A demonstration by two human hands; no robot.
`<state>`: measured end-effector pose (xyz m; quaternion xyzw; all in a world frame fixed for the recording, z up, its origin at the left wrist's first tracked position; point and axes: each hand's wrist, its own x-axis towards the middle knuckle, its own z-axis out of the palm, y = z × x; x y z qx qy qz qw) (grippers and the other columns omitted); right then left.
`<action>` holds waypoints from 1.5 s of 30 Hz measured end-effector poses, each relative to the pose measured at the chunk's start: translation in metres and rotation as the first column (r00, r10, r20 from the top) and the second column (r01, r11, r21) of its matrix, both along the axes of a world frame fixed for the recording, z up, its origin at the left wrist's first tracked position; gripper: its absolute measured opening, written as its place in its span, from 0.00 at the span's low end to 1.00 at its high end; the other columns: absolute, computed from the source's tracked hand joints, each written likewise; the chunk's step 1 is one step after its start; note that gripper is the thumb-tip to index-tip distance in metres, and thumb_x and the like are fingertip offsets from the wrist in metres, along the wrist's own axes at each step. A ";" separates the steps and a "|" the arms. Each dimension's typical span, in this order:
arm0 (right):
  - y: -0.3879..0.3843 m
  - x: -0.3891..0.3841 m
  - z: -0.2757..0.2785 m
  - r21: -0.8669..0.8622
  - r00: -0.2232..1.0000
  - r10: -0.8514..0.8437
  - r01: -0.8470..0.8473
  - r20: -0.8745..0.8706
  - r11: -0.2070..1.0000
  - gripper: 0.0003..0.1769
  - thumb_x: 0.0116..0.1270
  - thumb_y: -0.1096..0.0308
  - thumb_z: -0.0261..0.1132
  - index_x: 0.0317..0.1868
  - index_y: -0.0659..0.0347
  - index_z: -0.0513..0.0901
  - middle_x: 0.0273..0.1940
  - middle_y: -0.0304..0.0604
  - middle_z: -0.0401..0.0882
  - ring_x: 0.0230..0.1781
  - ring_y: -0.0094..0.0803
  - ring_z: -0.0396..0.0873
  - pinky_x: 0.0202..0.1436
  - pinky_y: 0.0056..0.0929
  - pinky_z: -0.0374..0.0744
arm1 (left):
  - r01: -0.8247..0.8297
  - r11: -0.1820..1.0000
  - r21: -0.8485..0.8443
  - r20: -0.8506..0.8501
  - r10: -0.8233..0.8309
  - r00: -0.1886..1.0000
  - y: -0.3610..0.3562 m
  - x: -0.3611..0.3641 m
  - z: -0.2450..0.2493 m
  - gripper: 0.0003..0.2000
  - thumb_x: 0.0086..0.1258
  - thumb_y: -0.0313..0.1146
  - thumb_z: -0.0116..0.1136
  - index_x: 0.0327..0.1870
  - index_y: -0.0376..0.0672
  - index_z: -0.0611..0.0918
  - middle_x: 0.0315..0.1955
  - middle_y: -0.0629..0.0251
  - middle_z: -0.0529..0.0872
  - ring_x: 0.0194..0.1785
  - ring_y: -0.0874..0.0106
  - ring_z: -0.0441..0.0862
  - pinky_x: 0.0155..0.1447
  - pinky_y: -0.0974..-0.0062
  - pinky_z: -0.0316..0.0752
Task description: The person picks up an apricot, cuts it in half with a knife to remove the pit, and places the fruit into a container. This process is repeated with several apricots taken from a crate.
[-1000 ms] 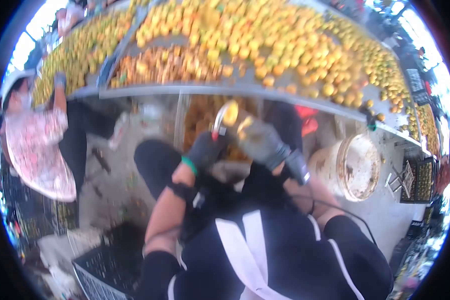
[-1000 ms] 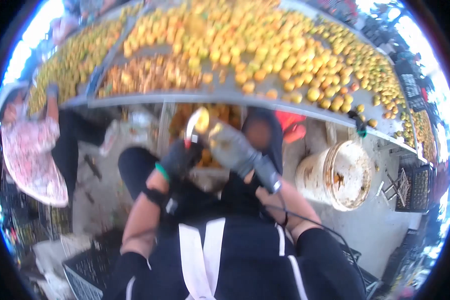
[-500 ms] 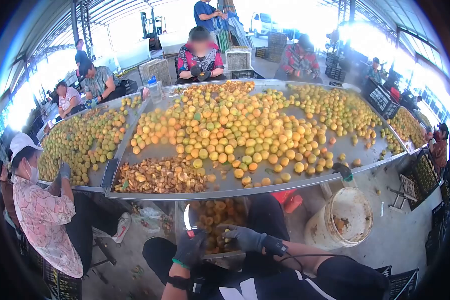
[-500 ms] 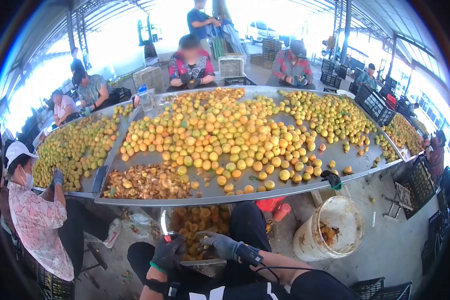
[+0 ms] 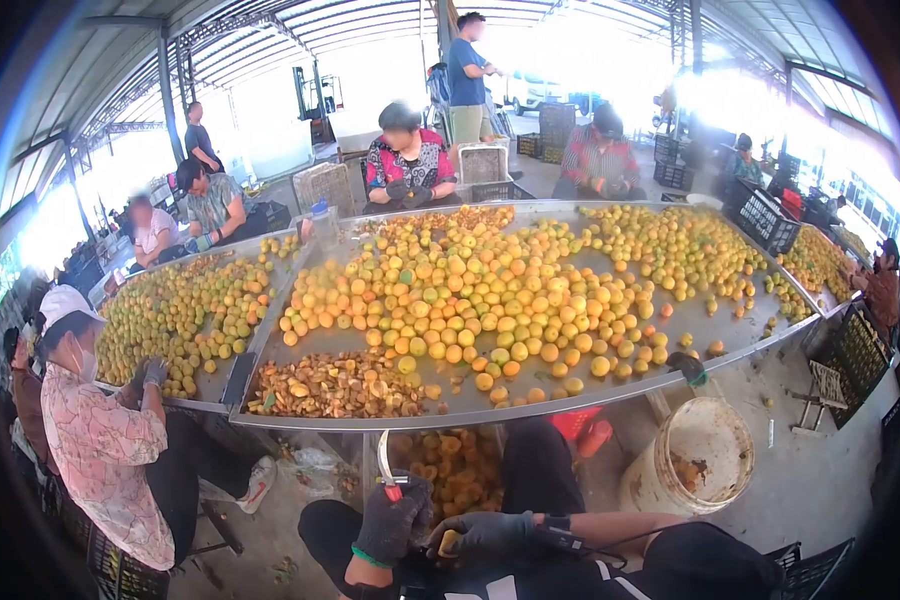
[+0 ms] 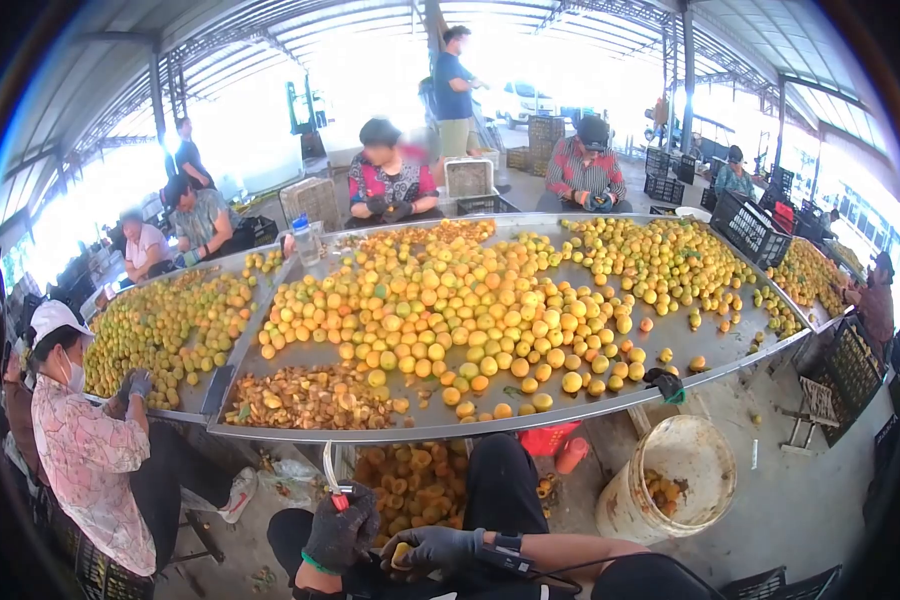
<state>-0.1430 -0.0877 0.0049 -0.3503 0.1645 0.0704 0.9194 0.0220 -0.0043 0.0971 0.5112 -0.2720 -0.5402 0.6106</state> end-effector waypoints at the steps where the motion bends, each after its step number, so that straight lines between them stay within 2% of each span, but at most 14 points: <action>1: -0.013 0.001 0.016 -0.472 0.998 0.069 -0.056 0.009 0.880 0.12 0.70 0.74 0.63 0.52 0.64 0.76 0.50 0.48 0.79 0.52 0.35 0.80 0.56 0.30 0.80 | -0.002 0.999 0.036 0.019 0.002 1.000 0.002 -0.001 0.004 0.03 0.69 0.26 0.58 0.40 0.42 0.78 0.18 0.68 0.77 0.17 0.77 0.72 0.20 0.81 0.63; 3: -0.026 -0.003 0.023 -0.830 0.992 0.128 -0.081 -0.011 0.552 0.11 0.69 0.74 0.63 0.50 0.64 0.76 0.49 0.48 0.80 0.50 0.35 0.80 0.52 0.30 0.82 | -0.002 0.997 0.076 0.042 -0.001 0.999 0.007 0.001 0.008 0.03 0.69 0.26 0.58 0.40 0.41 0.78 0.19 0.67 0.77 0.17 0.77 0.72 0.20 0.81 0.64; 5: -0.044 -0.009 0.011 -0.193 0.937 -0.347 0.349 0.045 0.917 0.07 0.69 0.72 0.64 0.45 0.62 0.77 0.45 0.47 0.82 0.46 0.33 0.81 0.40 0.28 0.82 | -0.031 0.995 0.092 0.253 0.007 0.968 0.015 0.004 0.002 0.05 0.69 0.30 0.58 0.33 0.39 0.81 0.19 0.70 0.80 0.21 0.77 0.77 0.25 0.78 0.69; 12: -0.009 -0.012 -0.031 -0.039 0.996 0.062 -0.065 -0.070 0.997 0.18 0.72 0.66 0.62 0.59 0.60 0.75 0.55 0.41 0.77 0.48 0.27 0.78 0.39 0.25 0.81 | -0.101 0.985 0.141 0.379 0.040 0.925 0.018 -0.002 -0.040 0.06 0.69 0.32 0.60 0.34 0.39 0.83 0.19 0.71 0.80 0.23 0.79 0.78 0.27 0.77 0.71; 15: 0.017 -0.009 0.002 -0.018 0.980 0.186 -0.185 0.073 0.983 0.23 0.74 0.68 0.59 0.68 0.61 0.70 0.59 0.40 0.74 0.60 0.28 0.72 0.64 0.27 0.72 | -0.052 0.996 0.074 0.153 0.040 0.987 0.010 -0.017 -0.023 0.05 0.68 0.27 0.62 0.42 0.38 0.82 0.23 0.68 0.80 0.23 0.77 0.77 0.26 0.80 0.69; 22: -0.001 -0.019 0.012 -0.635 0.882 0.348 -0.076 0.317 0.769 0.25 0.75 0.57 0.58 0.68 0.55 0.69 0.58 0.35 0.73 0.49 0.23 0.76 0.50 0.22 0.75 | 0.096 0.971 -0.221 -0.449 -0.189 0.873 0.010 -0.010 -0.015 0.08 0.68 0.26 0.60 0.47 0.39 0.79 0.26 0.69 0.80 0.26 0.78 0.79 0.28 0.81 0.71; 24: 0.008 -0.017 0.023 0.080 0.993 0.119 -0.119 0.004 0.990 0.21 0.76 0.55 0.56 0.62 0.58 0.75 0.53 0.36 0.76 0.47 0.23 0.76 0.50 0.23 0.75 | 0.076 0.964 -0.254 -0.471 -0.192 0.861 0.007 -0.014 -0.019 0.08 0.69 0.26 0.59 0.47 0.39 0.79 0.24 0.69 0.79 0.24 0.78 0.77 0.27 0.81 0.69; 27: 0.011 -0.010 0.039 -0.180 0.941 0.147 -0.095 0.304 0.979 0.20 0.76 0.52 0.55 0.52 0.60 0.80 0.44 0.37 0.79 0.41 0.23 0.76 0.44 0.23 0.75 | 0.058 0.925 -0.377 -0.190 -0.138 0.972 -0.005 -0.018 -0.026 0.06 0.70 0.27 0.55 0.45 0.41 0.78 0.23 0.70 0.78 0.17 0.79 0.71 0.21 0.81 0.63; 29: 0.010 -0.013 0.051 -0.300 0.968 0.043 0.035 0.248 0.953 0.22 0.76 0.49 0.54 0.44 0.60 0.82 0.37 0.38 0.81 0.36 0.23 0.76 0.41 0.24 0.75 | 0.028 0.861 -0.508 -0.591 -0.372 0.716 -0.013 -0.016 -0.029 0.10 0.69 0.30 0.57 0.49 0.44 0.77 0.28 0.68 0.78 0.21 0.79 0.74 0.23 0.81 0.66; 30: 0.003 -0.009 0.060 -0.402 0.968 0.038 0.067 0.247 0.913 0.23 0.76 0.48 0.53 0.43 0.60 0.83 0.36 0.38 0.82 0.33 0.23 0.77 0.39 0.23 0.75 | 0.059 0.934 -0.352 -0.160 -0.122 0.979 -0.014 0.000 -0.051 0.16 0.67 0.34 0.60 0.54 0.46 0.74 0.30 0.68 0.77 0.23 0.79 0.74 0.24 0.81 0.69; 31: 0.006 -0.010 0.067 -0.432 0.980 -0.085 0.157 0.182 0.888 0.23 0.76 0.48 0.53 0.44 0.60 0.82 0.37 0.38 0.82 0.32 0.22 0.77 0.37 0.21 0.75 | 0.032 0.894 -0.446 -0.497 -0.278 0.822 -0.024 -0.009 -0.034 0.18 0.67 0.39 0.62 0.54 0.44 0.74 0.28 0.69 0.77 0.22 0.78 0.74 0.25 0.82 0.70; 33: 0.001 -0.004 0.053 -0.414 0.950 -0.305 0.253 -0.065 0.875 0.22 0.77 0.52 0.53 0.56 0.61 0.77 0.37 0.37 0.83 0.33 0.23 0.79 0.36 0.22 0.77 | -0.197 0.923 -0.331 -0.316 0.088 0.945 -0.039 -0.019 -0.018 0.17 0.71 0.45 0.58 0.48 0.39 0.77 0.23 0.70 0.75 0.16 0.79 0.68 0.21 0.82 0.65; 37: -0.009 0.000 0.048 0.402 0.838 -0.545 0.487 0.035 0.775 0.18 0.74 0.66 0.54 0.61 0.63 0.73 0.53 0.47 0.78 0.47 0.38 0.82 0.53 0.33 0.81 | -0.230 0.912 -0.340 -0.593 -0.018 0.805 -0.046 0.004 -0.030 0.16 0.78 0.44 0.49 0.47 0.40 0.80 0.22 0.73 0.74 0.15 0.82 0.63 0.18 0.82 0.59; 45: -0.016 -0.027 0.031 0.116 0.909 -0.404 0.393 0.098 0.912 0.23 0.72 0.70 0.55 0.66 0.64 0.67 0.50 0.48 0.77 0.40 0.35 0.81 0.45 0.32 0.81 | -0.173 0.811 -0.559 -0.488 -0.154 0.859 -0.048 0.006 -0.045 0.16 0.79 0.45 0.46 0.48 0.43 0.82 0.23 0.72 0.75 0.15 0.81 0.62 0.18 0.82 0.58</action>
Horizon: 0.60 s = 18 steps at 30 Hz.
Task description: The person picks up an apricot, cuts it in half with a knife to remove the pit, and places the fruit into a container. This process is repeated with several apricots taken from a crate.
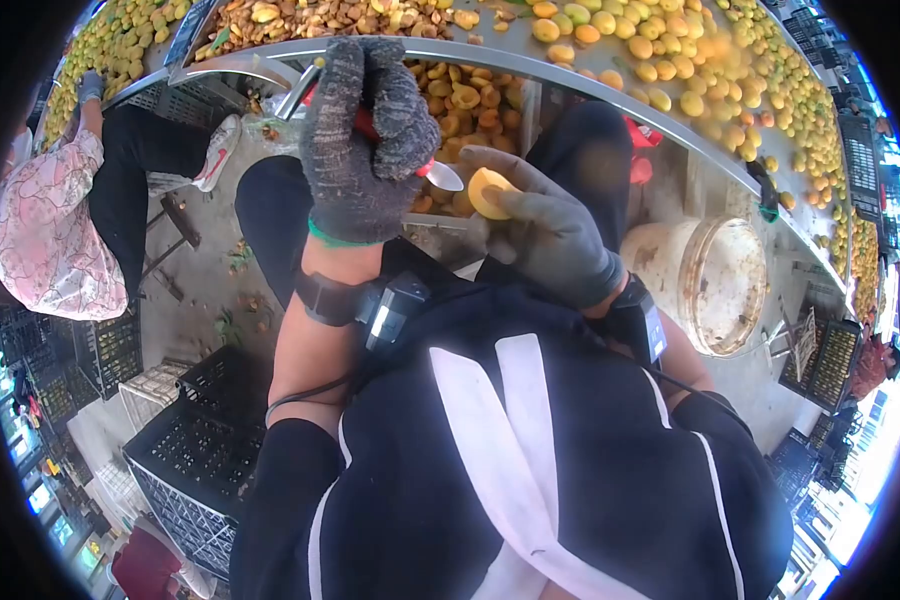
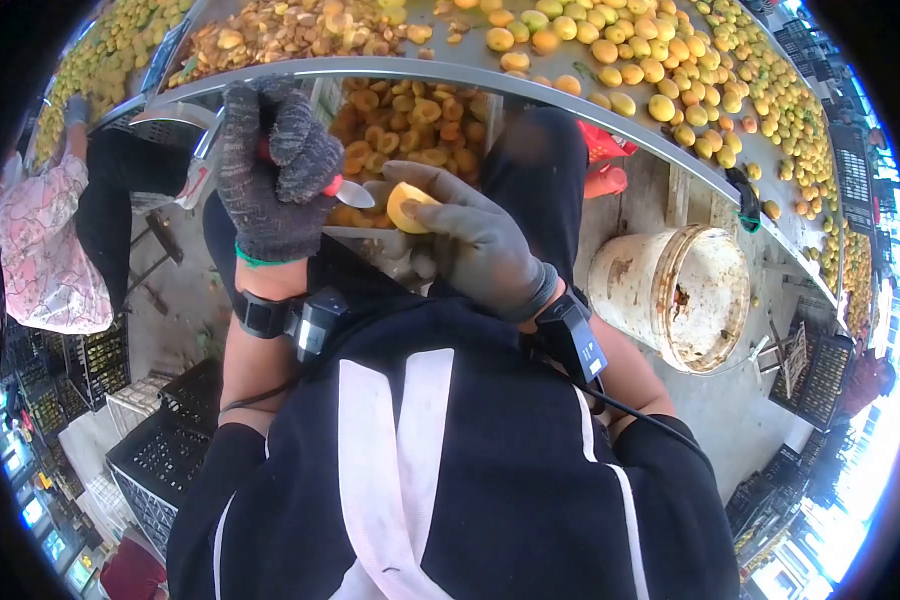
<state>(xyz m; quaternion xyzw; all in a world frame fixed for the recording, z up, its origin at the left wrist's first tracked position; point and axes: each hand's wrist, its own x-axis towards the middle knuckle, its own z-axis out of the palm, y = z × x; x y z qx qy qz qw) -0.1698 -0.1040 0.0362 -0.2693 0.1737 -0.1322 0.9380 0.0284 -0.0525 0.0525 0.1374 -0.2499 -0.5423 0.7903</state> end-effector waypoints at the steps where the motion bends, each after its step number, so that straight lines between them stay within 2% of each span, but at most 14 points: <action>1: 0.005 0.001 0.005 -0.035 0.998 -0.033 0.032 -0.049 0.999 0.24 0.72 0.70 0.55 0.67 0.64 0.66 0.46 0.47 0.78 0.37 0.31 0.80 0.41 0.28 0.79 | -0.017 1.000 0.008 0.027 0.017 0.999 0.001 -0.002 -0.004 0.16 0.79 0.45 0.47 0.48 0.44 0.82 0.23 0.72 0.75 0.15 0.81 0.62 0.18 0.82 0.58; 2: 0.009 0.001 0.007 -0.071 0.993 -0.067 0.060 -0.098 0.996 0.25 0.72 0.70 0.55 0.68 0.64 0.65 0.42 0.46 0.79 0.33 0.28 0.79 0.36 0.24 0.78 | -0.035 0.999 0.021 0.027 0.034 0.999 0.001 -0.005 -0.007 0.15 0.78 0.45 0.49 0.47 0.43 0.82 0.22 0.70 0.76 0.14 0.80 0.62 0.18 0.81 0.57; 3: 0.008 0.000 0.002 -0.062 0.993 -0.063 0.057 -0.104 0.996 0.25 0.72 0.70 0.55 0.68 0.64 0.65 0.42 0.46 0.79 0.33 0.28 0.79 0.36 0.24 0.78 | -0.037 0.999 0.031 0.022 0.037 0.999 0.002 -0.008 -0.007 0.15 0.78 0.45 0.49 0.47 0.43 0.82 0.22 0.70 0.76 0.14 0.80 0.62 0.18 0.81 0.57; 5: 0.006 -0.005 -0.008 -0.232 0.992 0.094 -0.113 -0.088 0.966 0.27 0.71 0.71 0.56 0.69 0.64 0.64 0.41 0.44 0.79 0.34 0.26 0.78 0.37 0.21 0.77 | -0.057 0.997 0.046 0.060 0.055 0.997 0.005 -0.014 -0.008 0.14 0.78 0.44 0.50 0.47 0.43 0.82 0.21 0.69 0.78 0.13 0.79 0.63 0.17 0.81 0.57; 9: 0.008 -0.002 -0.013 -0.274 0.970 0.129 -0.183 -0.204 0.944 0.28 0.69 0.74 0.57 0.69 0.63 0.64 0.43 0.41 0.79 0.36 0.25 0.78 0.41 0.20 0.78 | -0.099 0.991 0.090 0.050 0.094 0.994 0.010 -0.019 -0.004 0.14 0.78 0.43 0.50 0.47 0.42 0.81 0.20 0.69 0.77 0.13 0.79 0.62 0.17 0.81 0.56; 11: 0.010 0.004 -0.023 -0.637 0.965 -0.130 -0.048 -0.229 0.769 0.26 0.71 0.73 0.56 0.69 0.64 0.64 0.52 0.43 0.78 0.34 0.20 0.77 0.36 0.13 0.72 | -0.109 0.991 0.075 0.085 0.103 0.991 0.014 -0.015 0.001 0.14 0.78 0.43 0.50 0.47 0.42 0.81 0.20 0.70 0.76 0.13 0.80 0.61 0.17 0.81 0.56; 15: 0.000 0.000 0.001 -0.655 0.963 -0.196 0.027 -0.186 0.755 0.25 0.71 0.75 0.56 0.68 0.65 0.65 0.55 0.43 0.78 0.34 0.21 0.80 0.38 0.13 0.75 | -0.118 0.992 0.037 0.125 0.113 0.986 0.016 -0.009 0.004 0.14 0.79 0.44 0.48 0.46 0.43 0.81 0.20 0.72 0.73 0.14 0.81 0.60 0.18 0.81 0.56; 17: -0.007 -0.005 0.017 -0.527 0.947 -0.083 -0.100 -0.312 0.844 0.26 0.70 0.74 0.56 0.68 0.64 0.67 0.55 0.45 0.79 0.38 0.23 0.80 0.39 0.15 0.76 | -0.115 0.992 0.053 0.098 0.109 0.989 0.016 -0.013 0.005 0.14 0.79 0.44 0.48 0.46 0.43 0.80 0.21 0.71 0.73 0.14 0.81 0.60 0.18 0.82 0.56; 18: -0.009 -0.008 0.018 -0.533 0.946 -0.092 -0.093 -0.310 0.841 0.26 0.70 0.74 0.56 0.68 0.64 0.67 0.55 0.45 0.79 0.38 0.23 0.80 0.39 0.15 0.76 | -0.108 0.993 0.052 0.107 0.102 0.989 0.016 -0.015 0.005 0.14 0.79 0.44 0.48 0.46 0.43 0.80 0.21 0.71 0.73 0.14 0.81 0.60 0.18 0.82 0.56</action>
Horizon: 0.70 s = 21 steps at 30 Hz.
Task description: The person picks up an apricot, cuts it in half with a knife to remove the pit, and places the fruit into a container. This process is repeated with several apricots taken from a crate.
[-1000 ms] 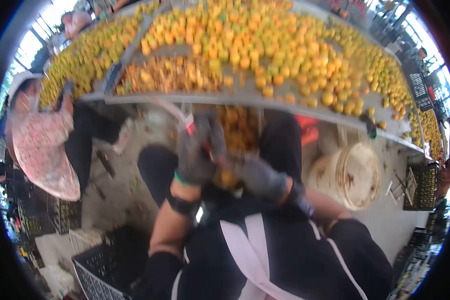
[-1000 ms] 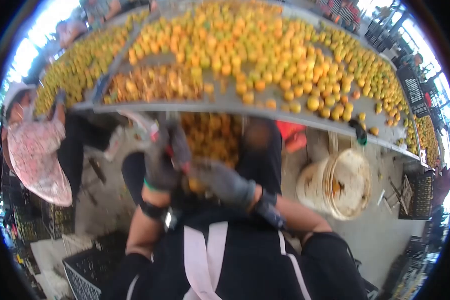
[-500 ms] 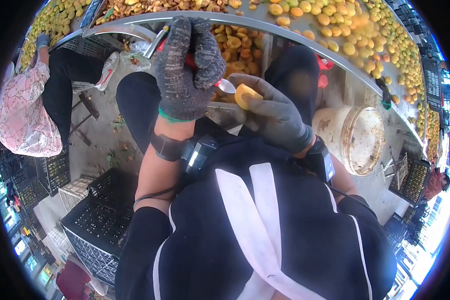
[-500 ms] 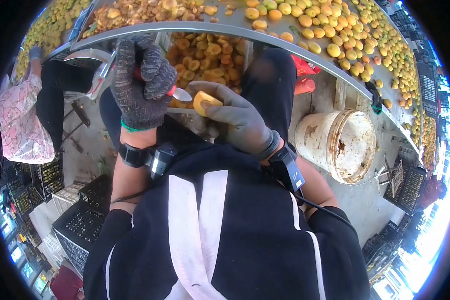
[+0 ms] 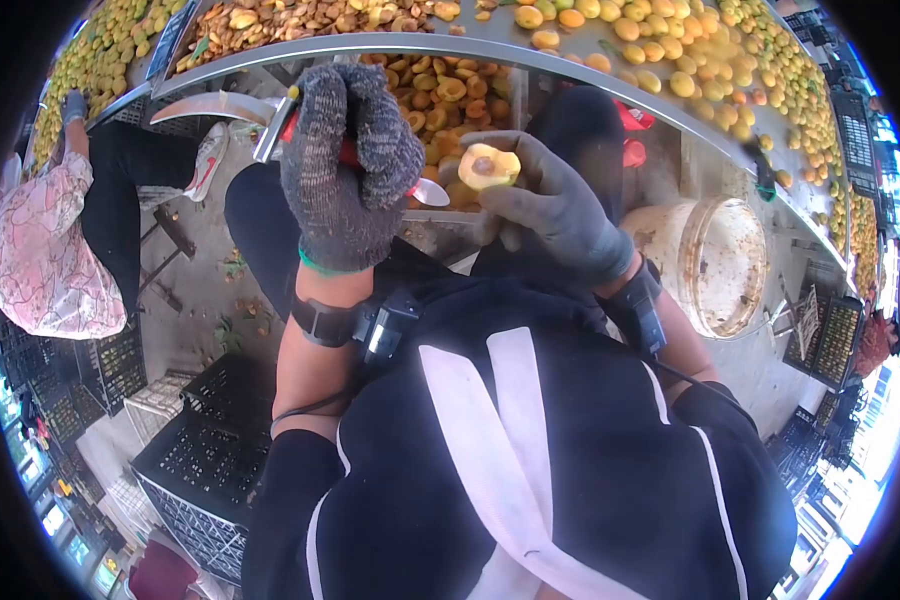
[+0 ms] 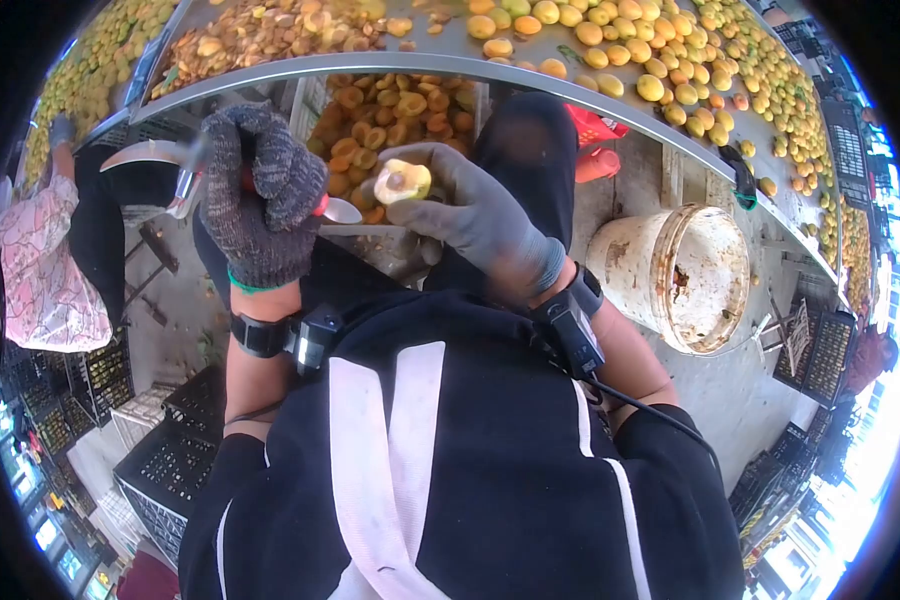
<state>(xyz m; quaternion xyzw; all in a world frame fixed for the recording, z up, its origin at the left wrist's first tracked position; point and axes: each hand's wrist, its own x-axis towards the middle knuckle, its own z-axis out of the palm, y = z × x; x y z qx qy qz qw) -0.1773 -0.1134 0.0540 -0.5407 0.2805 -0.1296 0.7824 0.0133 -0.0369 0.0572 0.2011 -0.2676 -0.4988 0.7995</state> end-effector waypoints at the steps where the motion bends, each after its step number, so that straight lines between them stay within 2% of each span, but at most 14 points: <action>1: -0.002 -0.003 0.000 0.071 0.998 0.038 -0.042 0.055 0.997 0.25 0.69 0.74 0.57 0.67 0.63 0.68 0.53 0.43 0.78 0.40 0.23 0.80 0.42 0.17 0.77 | 0.005 1.000 0.001 0.009 -0.005 1.000 0.000 -0.002 0.001 0.15 0.79 0.45 0.48 0.46 0.43 0.80 0.21 0.71 0.73 0.14 0.81 0.60 0.18 0.82 0.56; 6: -0.001 -0.006 -0.009 0.298 0.964 -0.015 -0.067 0.264 0.952 0.23 0.70 0.70 0.57 0.65 0.62 0.71 0.49 0.40 0.78 0.40 0.21 0.79 0.45 0.17 0.77 | 0.013 1.000 0.027 -0.007 -0.013 1.000 0.005 -0.009 0.006 0.14 0.78 0.44 0.49 0.46 0.42 0.79 0.19 0.71 0.71 0.14 0.81 0.59 0.18 0.82 0.55; 9: -0.008 -0.010 -0.019 0.052 0.984 0.033 -0.043 0.172 0.998 0.26 0.70 0.70 0.57 0.68 0.63 0.68 0.47 0.41 0.81 0.34 0.19 0.76 0.38 0.15 0.74 | -0.048 0.989 0.138 0.061 0.040 0.997 0.009 -0.010 0.010 0.12 0.78 0.41 0.49 0.44 0.41 0.79 0.19 0.71 0.74 0.14 0.81 0.61 0.19 0.82 0.56; 10: -0.007 -0.010 -0.017 -0.061 0.988 0.028 -0.019 0.151 0.998 0.26 0.71 0.69 0.58 0.68 0.63 0.69 0.46 0.39 0.80 0.34 0.18 0.76 0.38 0.16 0.74 | -0.154 0.930 0.334 0.327 0.039 0.944 0.010 -0.010 0.012 0.11 0.78 0.38 0.49 0.42 0.40 0.80 0.20 0.70 0.75 0.15 0.81 0.64 0.20 0.82 0.57; 11: -0.009 -0.010 -0.013 -0.187 0.991 0.018 0.007 0.131 0.982 0.25 0.71 0.68 0.59 0.67 0.63 0.69 0.45 0.38 0.79 0.34 0.18 0.75 0.38 0.16 0.74 | -0.304 0.834 0.460 0.567 -0.012 0.824 0.011 -0.009 0.014 0.11 0.78 0.36 0.49 0.41 0.39 0.80 0.21 0.69 0.77 0.16 0.81 0.67 0.21 0.81 0.59; 12: -0.011 -0.014 -0.007 0.007 0.983 -0.062 0.062 0.170 0.998 0.19 0.70 0.70 0.65 0.60 0.62 0.76 0.49 0.35 0.78 0.47 0.19 0.75 0.51 0.20 0.76 | -0.339 0.806 0.484 0.653 -0.075 0.753 0.017 -0.007 0.003 0.10 0.76 0.35 0.50 0.40 0.38 0.81 0.24 0.66 0.80 0.19 0.77 0.72 0.23 0.77 0.64; 13: -0.012 -0.016 -0.010 0.022 0.969 -0.126 0.124 0.211 0.992 0.16 0.71 0.68 0.64 0.57 0.62 0.77 0.48 0.34 0.79 0.46 0.18 0.75 0.51 0.20 0.77 | -0.372 0.800 0.472 0.733 -0.121 0.669 0.020 -0.005 -0.014 0.09 0.75 0.33 0.52 0.40 0.37 0.81 0.26 0.64 0.82 0.23 0.73 0.77 0.26 0.73 0.68; 14: -0.014 -0.020 -0.013 -0.061 0.972 -0.137 0.151 0.188 0.987 0.12 0.72 0.69 0.62 0.53 0.62 0.78 0.48 0.38 0.78 0.47 0.23 0.76 0.52 0.23 0.77 | -0.451 0.869 0.201 0.974 -0.131 0.183 0.022 -0.002 -0.020 0.08 0.71 0.32 0.55 0.42 0.36 0.81 0.29 0.58 0.84 0.30 0.61 0.82 0.34 0.64 0.75; 16: -0.025 -0.026 -0.021 -0.494 0.976 -0.040 0.144 0.216 0.857 0.11 0.72 0.68 0.58 0.50 0.63 0.79 0.49 0.47 0.76 0.52 0.37 0.76 0.57 0.30 0.76 | -0.521 0.837 0.166 0.985 -0.169 0.041 0.017 -0.008 -0.049 0.13 0.67 0.38 0.60 0.44 0.39 0.80 0.32 0.46 0.84 0.35 0.47 0.82 0.38 0.56 0.77; 17: -0.029 -0.025 -0.033 -0.219 0.972 -0.010 0.063 0.235 0.974 0.11 0.71 0.68 0.59 0.51 0.63 0.79 0.50 0.44 0.76 0.52 0.33 0.75 0.56 0.29 0.75 | -0.590 0.759 0.275 0.922 -0.382 -0.060 0.013 -0.015 -0.039 0.11 0.65 0.40 0.60 0.37 0.42 0.79 0.28 0.46 0.83 0.33 0.44 0.81 0.35 0.53 0.76; 18: -0.019 -0.022 -0.013 -0.025 0.972 -0.135 0.142 0.193 0.989 0.16 0.74 0.67 0.56 0.58 0.64 0.76 0.50 0.41 0.77 0.50 0.27 0.76 0.53 0.26 0.76 | -0.630 0.761 0.158 0.904 -0.368 -0.218 0.016 -0.018 -0.049 0.11 0.66 0.41 0.59 0.31 0.44 0.75 0.24 0.48 0.82 0.31 0.44 0.81 0.31 0.53 0.74; 19: -0.016 -0.020 -0.024 0.151 0.965 -0.141 0.109 0.220 0.983 0.17 0.72 0.65 0.62 0.58 0.59 0.75 0.48 0.37 0.78 0.41 0.19 0.76 0.41 0.23 0.78 | -0.599 0.800 0.040 0.886 -0.306 -0.349 0.017 -0.020 -0.055 0.12 0.71 0.38 0.54 0.28 0.43 0.72 0.18 0.55 0.77 0.25 0.52 0.79 0.28 0.58 0.72; 20: -0.011 -0.015 -0.030 0.122 0.962 -0.141 0.115 0.232 0.986 0.17 0.72 0.66 0.62 0.58 0.60 0.75 0.47 0.36 0.78 0.42 0.20 0.77 0.44 0.22 0.77 | -0.572 0.820 0.008 0.897 -0.259 -0.359 0.016 -0.020 -0.058 0.12 0.71 0.38 0.54 0.28 0.43 0.72 0.18 0.55 0.77 0.25 0.52 0.79 0.28 0.58 0.72; 21: -0.009 -0.013 -0.034 0.102 0.961 -0.131 0.109 0.243 0.989 0.16 0.72 0.67 0.61 0.58 0.61 0.75 0.47 0.36 0.78 0.43 0.21 0.77 0.47 0.22 0.76 | -0.586 0.809 0.054 0.838 -0.356 -0.414 0.016 -0.020 -0.059 0.10 0.68 0.43 0.57 0.32 0.47 0.77 0.23 0.57 0.82 0.27 0.56 0.82 0.29 0.62 0.75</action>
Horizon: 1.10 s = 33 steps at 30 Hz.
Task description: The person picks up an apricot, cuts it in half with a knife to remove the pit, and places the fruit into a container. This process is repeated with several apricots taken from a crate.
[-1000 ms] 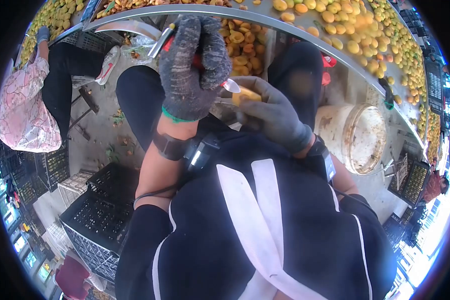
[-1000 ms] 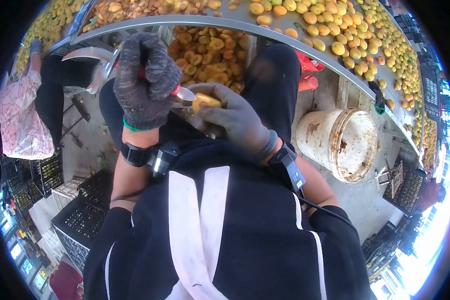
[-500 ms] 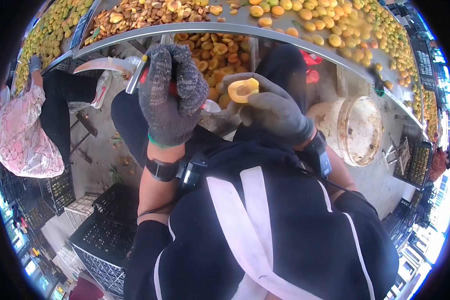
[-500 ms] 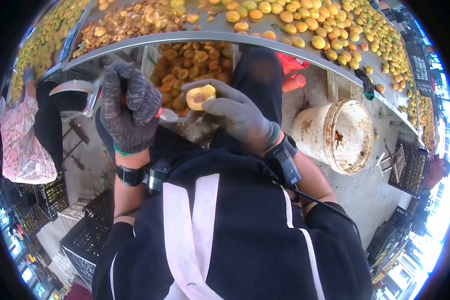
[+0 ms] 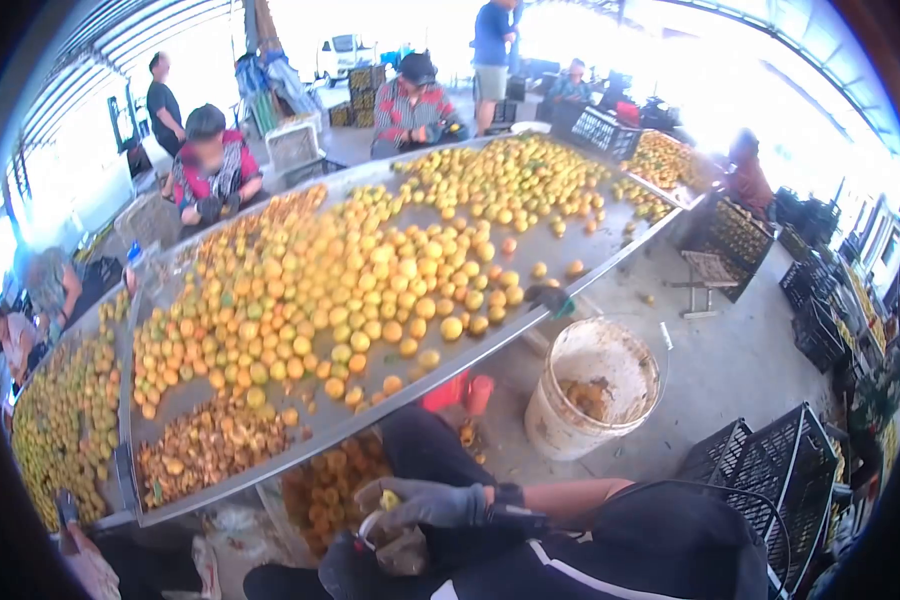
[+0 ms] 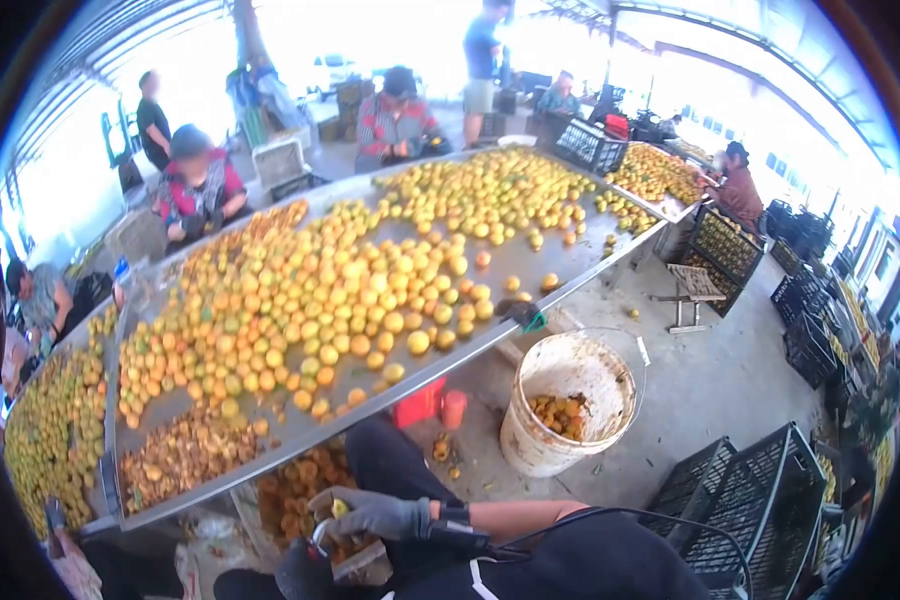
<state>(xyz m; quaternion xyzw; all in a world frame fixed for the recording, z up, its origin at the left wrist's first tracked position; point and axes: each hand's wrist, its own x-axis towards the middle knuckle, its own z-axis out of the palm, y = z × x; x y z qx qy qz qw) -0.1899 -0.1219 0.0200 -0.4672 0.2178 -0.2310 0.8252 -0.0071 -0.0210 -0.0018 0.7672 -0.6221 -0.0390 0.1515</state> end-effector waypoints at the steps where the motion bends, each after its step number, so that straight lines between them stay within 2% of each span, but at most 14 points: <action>1: 0.001 0.002 -0.002 -0.018 1.000 -0.011 0.011 0.000 1.000 0.16 0.72 0.67 0.61 0.58 0.61 0.75 0.47 0.36 0.78 0.43 0.21 0.77 0.47 0.22 0.76 | -0.030 0.993 0.115 0.071 0.022 0.997 0.002 -0.002 -0.002 0.12 0.65 0.48 0.61 0.37 0.51 0.81 0.28 0.60 0.87 0.29 0.60 0.86 0.30 0.66 0.79; 5: 0.003 0.005 -0.011 0.035 0.999 -0.038 0.038 -0.003 0.999 0.14 0.71 0.65 0.64 0.53 0.59 0.75 0.41 0.34 0.78 0.35 0.16 0.74 0.38 0.16 0.73 | 0.048 0.998 -0.026 0.126 -0.045 0.991 0.004 -0.010 -0.004 0.12 0.66 0.46 0.59 0.36 0.47 0.79 0.31 0.61 0.87 0.32 0.54 0.86 0.33 0.60 0.79; 10: 0.005 0.002 0.015 0.094 1.000 -0.008 0.006 0.025 0.996 0.10 0.71 0.65 0.64 0.48 0.58 0.77 0.38 0.35 0.78 0.32 0.19 0.74 0.35 0.16 0.72 | 0.147 0.955 -0.258 -0.556 -0.271 0.786 0.005 0.005 -0.014 0.09 0.65 0.32 0.64 0.43 0.41 0.81 0.32 0.59 0.85 0.29 0.62 0.82 0.33 0.65 0.78; 14: -0.002 0.002 0.012 0.410 0.957 -0.028 -0.097 0.288 0.907 0.13 0.73 0.60 0.59 0.49 0.59 0.78 0.38 0.38 0.79 0.38 0.24 0.77 0.38 0.18 0.76 | 0.122 0.959 -0.256 -0.483 -0.236 0.843 0.004 0.006 0.038 0.11 0.66 0.30 0.65 0.47 0.40 0.80 0.33 0.57 0.85 0.31 0.64 0.81 0.35 0.65 0.77; 16: -0.011 -0.002 0.017 0.642 0.972 -0.082 -0.080 0.219 0.762 0.18 0.76 0.55 0.54 0.55 0.59 0.77 0.47 0.42 0.82 0.49 0.26 0.79 0.44 0.22 0.80 | -0.303 0.953 0.014 -0.987 0.062 0.148 0.004 -0.003 0.068 0.08 0.71 0.35 0.60 0.43 0.42 0.80 0.29 0.63 0.82 0.29 0.63 0.79 0.34 0.65 0.77; 18: -0.014 -0.002 0.010 0.204 0.999 -0.013 0.006 0.033 0.979 0.24 0.77 0.49 0.49 0.57 0.61 0.77 0.50 0.44 0.83 0.51 0.27 0.79 0.53 0.29 0.79 | -0.053 0.920 -0.389 -0.649 -0.232 0.724 -0.007 0.015 0.070 0.13 0.76 0.33 0.46 0.26 0.44 0.70 0.17 0.66 0.68 0.20 0.65 0.70 0.26 0.65 0.69; 19: -0.018 -0.003 0.004 0.249 0.993 0.037 -0.065 0.115 0.966 0.24 0.78 0.51 0.49 0.58 0.62 0.76 0.48 0.43 0.83 0.52 0.27 0.78 0.57 0.31 0.77 | 0.012 0.799 -0.601 -0.321 -0.255 0.912 -0.013 0.011 0.066 0.14 0.79 0.30 0.38 0.26 0.44 0.68 0.19 0.73 0.62 0.21 0.74 0.61 0.24 0.73 0.64; 20: -0.012 -0.004 0.017 -0.041 0.998 -0.007 0.010 0.068 0.999 0.21 0.79 0.55 0.50 0.60 0.61 0.75 0.51 0.43 0.81 0.53 0.27 0.77 0.59 0.32 0.76 | -0.205 0.896 -0.393 -0.886 -0.309 0.345 -0.008 0.020 0.054 0.14 0.81 0.34 0.39 0.30 0.45 0.70 0.19 0.74 0.63 0.20 0.78 0.61 0.22 0.78 0.60; 21: -0.011 -0.005 0.019 -0.477 0.999 -0.041 0.022 -0.031 0.879 0.19 0.77 0.61 0.55 0.63 0.61 0.74 0.55 0.43 0.78 0.54 0.28 0.77 0.61 0.32 0.75 | -0.301 0.933 -0.195 -0.869 -0.307 -0.388 -0.009 0.022 0.059 0.13 0.81 0.39 0.41 0.34 0.47 0.72 0.18 0.76 0.63 0.17 0.82 0.59 0.20 0.83 0.56; 22: -0.011 0.002 0.016 0.385 0.985 -0.089 0.025 0.148 0.923 0.21 0.74 0.66 0.59 0.64 0.61 0.72 0.58 0.43 0.75 0.54 0.28 0.77 0.58 0.30 0.77 | -0.269 0.939 -0.215 -0.863 -0.312 -0.398 -0.010 0.024 0.061 0.12 0.81 0.42 0.44 0.35 0.47 0.73 0.17 0.76 0.62 0.14 0.83 0.57 0.16 0.83 0.55; 24: -0.004 0.006 0.022 0.393 0.954 -0.035 -0.088 0.296 0.915 0.23 0.74 0.70 0.57 0.68 0.61 0.68 0.60 0.44 0.75 0.48 0.27 0.78 0.50 0.25 0.77 | -0.291 0.912 -0.289 -0.828 -0.391 -0.403 -0.010 0.021 0.064 0.13 0.80 0.43 0.46 0.39 0.44 0.75 0.16 0.74 0.65 0.12 0.81 0.58 0.15 0.82 0.54; 26: 0.005 0.010 0.034 0.484 0.976 -0.041 -0.069 0.212 0.872 0.25 0.74 0.71 0.57 0.70 0.61 0.65 0.62 0.48 0.74 0.44 0.27 0.79 0.45 0.22 0.77 | -0.350 0.901 -0.257 -0.845 -0.385 -0.371 -0.005 0.017 0.063 0.13 0.79 0.43 0.47 0.41 0.42 0.76 0.16 0.72 0.68 0.12 0.81 0.59 0.16 0.82 0.55; 29: 0.015 0.013 0.023 0.255 0.994 0.107 -0.107 0.016 0.961 0.24 0.75 0.72 0.55 0.69 0.60 0.63 0.60 0.48 0.75 0.35 0.24 0.78 0.31 0.17 0.73 | -0.367 0.882 -0.297 -0.867 -0.410 -0.282 0.001 0.013 0.056 0.14 0.79 0.43 0.48 0.44 0.40 0.77 0.19 0.69 0.74 0.13 0.80 0.63 0.17 0.81 0.57; 33: 0.033 0.014 0.008 0.216 0.985 0.172 -0.161 -0.033 0.963 0.24 0.74 0.72 0.55 0.69 0.59 0.64 0.54 0.46 0.77 0.29 0.21 0.75 0.30 0.15 0.72 | -0.410 0.853 -0.322 -0.842 -0.456 -0.289 0.007 0.012 0.046 0.12 0.78 0.41 0.49 0.44 0.40 0.78 0.23 0.68 0.79 0.16 0.80 0.68 0.20 0.83 0.62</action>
